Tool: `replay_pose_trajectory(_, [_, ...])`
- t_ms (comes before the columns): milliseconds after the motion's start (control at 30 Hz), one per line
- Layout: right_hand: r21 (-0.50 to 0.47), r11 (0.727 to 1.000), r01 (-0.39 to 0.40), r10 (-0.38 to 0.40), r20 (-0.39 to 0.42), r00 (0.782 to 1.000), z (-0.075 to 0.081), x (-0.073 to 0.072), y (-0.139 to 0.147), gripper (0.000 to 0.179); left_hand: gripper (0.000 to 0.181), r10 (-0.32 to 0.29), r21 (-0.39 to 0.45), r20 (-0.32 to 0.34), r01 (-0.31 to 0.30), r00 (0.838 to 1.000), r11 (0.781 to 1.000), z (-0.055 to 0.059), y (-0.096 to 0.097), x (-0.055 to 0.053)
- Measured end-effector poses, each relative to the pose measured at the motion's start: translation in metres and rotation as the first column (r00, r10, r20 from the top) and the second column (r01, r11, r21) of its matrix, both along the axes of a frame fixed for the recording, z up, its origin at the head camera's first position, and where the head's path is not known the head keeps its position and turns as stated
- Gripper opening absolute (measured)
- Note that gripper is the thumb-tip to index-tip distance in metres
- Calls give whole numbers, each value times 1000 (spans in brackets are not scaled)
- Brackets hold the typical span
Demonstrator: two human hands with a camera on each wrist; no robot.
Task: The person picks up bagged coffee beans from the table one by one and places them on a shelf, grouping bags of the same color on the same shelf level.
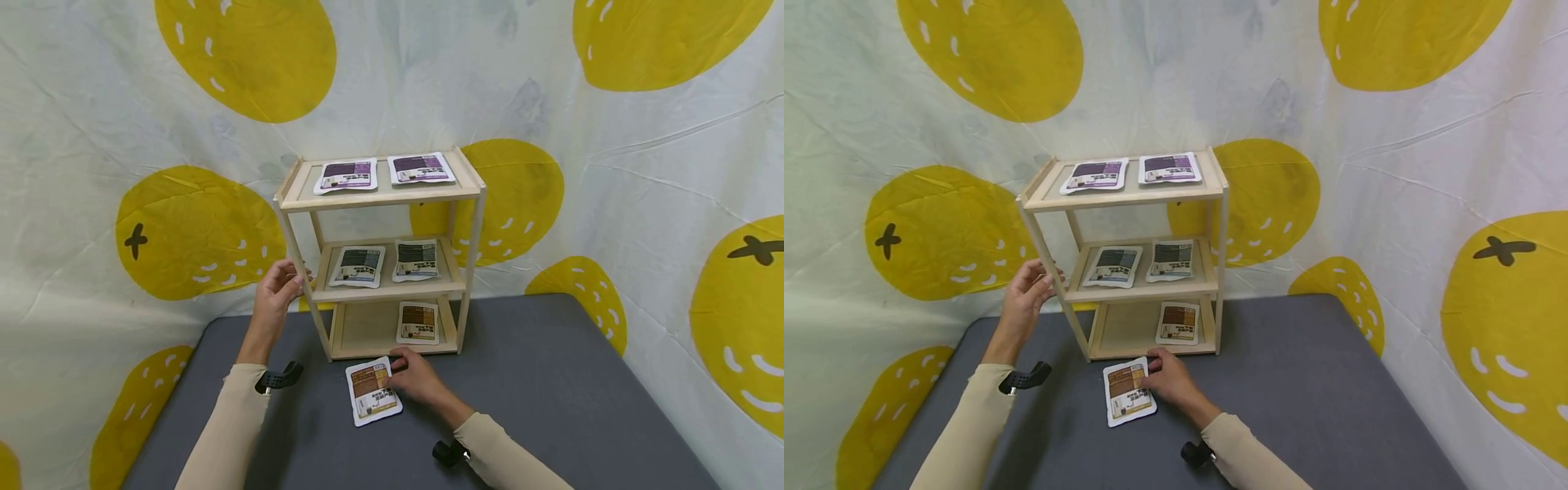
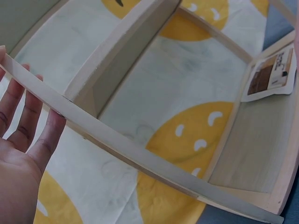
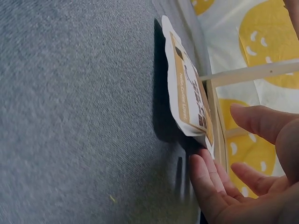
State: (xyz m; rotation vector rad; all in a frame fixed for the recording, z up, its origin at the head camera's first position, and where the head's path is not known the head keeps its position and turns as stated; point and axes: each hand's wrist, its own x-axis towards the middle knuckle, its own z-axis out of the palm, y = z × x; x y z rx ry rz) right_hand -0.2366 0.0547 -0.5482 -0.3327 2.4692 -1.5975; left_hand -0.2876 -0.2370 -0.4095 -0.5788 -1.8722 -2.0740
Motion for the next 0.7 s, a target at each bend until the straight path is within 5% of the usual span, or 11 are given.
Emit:
replay_pose_trajectory(233, [-10, 1000, -15, 15, -22, 1000, -6, 2, -6, 67, 34, 6, -1, -2, -6, 1000, 1000, -1, -1, 0])
replay_pose_trajectory(700, [138, 987, -84, 106, -161, 981, -9, 7, -14, 60, 34, 0, -1, 3, 0, 1000, 1000, -1, 0, 0])
